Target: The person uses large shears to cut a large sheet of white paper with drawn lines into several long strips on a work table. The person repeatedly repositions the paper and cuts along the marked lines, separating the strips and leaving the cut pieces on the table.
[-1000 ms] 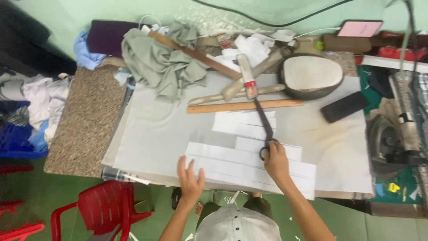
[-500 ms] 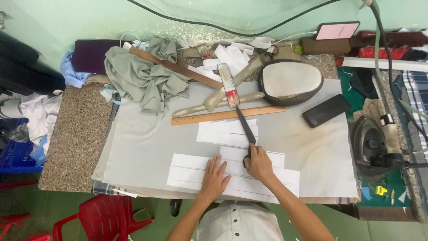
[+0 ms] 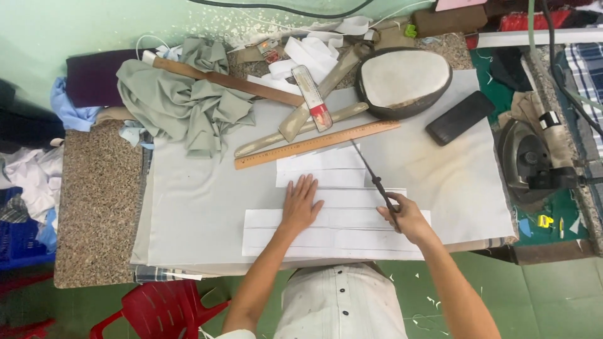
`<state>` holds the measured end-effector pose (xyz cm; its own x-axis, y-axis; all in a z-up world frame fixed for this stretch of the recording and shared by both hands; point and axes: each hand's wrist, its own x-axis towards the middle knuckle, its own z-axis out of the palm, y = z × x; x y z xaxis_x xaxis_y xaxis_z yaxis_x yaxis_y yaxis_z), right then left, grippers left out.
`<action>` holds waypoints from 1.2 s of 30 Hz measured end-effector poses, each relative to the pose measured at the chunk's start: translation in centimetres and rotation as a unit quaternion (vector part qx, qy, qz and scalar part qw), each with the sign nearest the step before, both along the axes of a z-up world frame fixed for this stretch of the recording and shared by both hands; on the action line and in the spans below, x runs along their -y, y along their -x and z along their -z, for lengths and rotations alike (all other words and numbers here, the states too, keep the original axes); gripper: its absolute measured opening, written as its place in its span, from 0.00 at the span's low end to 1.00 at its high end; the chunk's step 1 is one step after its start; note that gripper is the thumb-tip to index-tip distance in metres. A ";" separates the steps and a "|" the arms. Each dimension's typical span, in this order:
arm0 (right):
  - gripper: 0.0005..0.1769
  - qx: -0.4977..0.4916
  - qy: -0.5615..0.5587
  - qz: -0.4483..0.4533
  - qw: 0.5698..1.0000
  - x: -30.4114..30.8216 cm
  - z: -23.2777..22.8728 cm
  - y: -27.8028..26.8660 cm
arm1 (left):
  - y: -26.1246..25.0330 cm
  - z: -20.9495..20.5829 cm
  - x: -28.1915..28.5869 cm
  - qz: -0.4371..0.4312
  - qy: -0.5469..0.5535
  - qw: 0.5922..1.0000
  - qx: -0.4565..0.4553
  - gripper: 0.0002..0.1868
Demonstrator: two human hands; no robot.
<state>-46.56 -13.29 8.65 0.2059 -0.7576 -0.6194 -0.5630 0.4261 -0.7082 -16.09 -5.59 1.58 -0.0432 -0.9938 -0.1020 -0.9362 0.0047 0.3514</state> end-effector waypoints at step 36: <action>0.27 0.105 -0.069 -0.085 0.988 -15.5 1.5 -8.8 | -12.0 -0.4 -12.5 -0.161 -0.001 0.987 0.014 0.35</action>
<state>-37.79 2.16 7.12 0.4578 -0.6118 -0.6451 -0.4818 0.4391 -0.7583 -4.08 6.88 2.02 0.2768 -0.9557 -0.0999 -0.8988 -0.2942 0.3250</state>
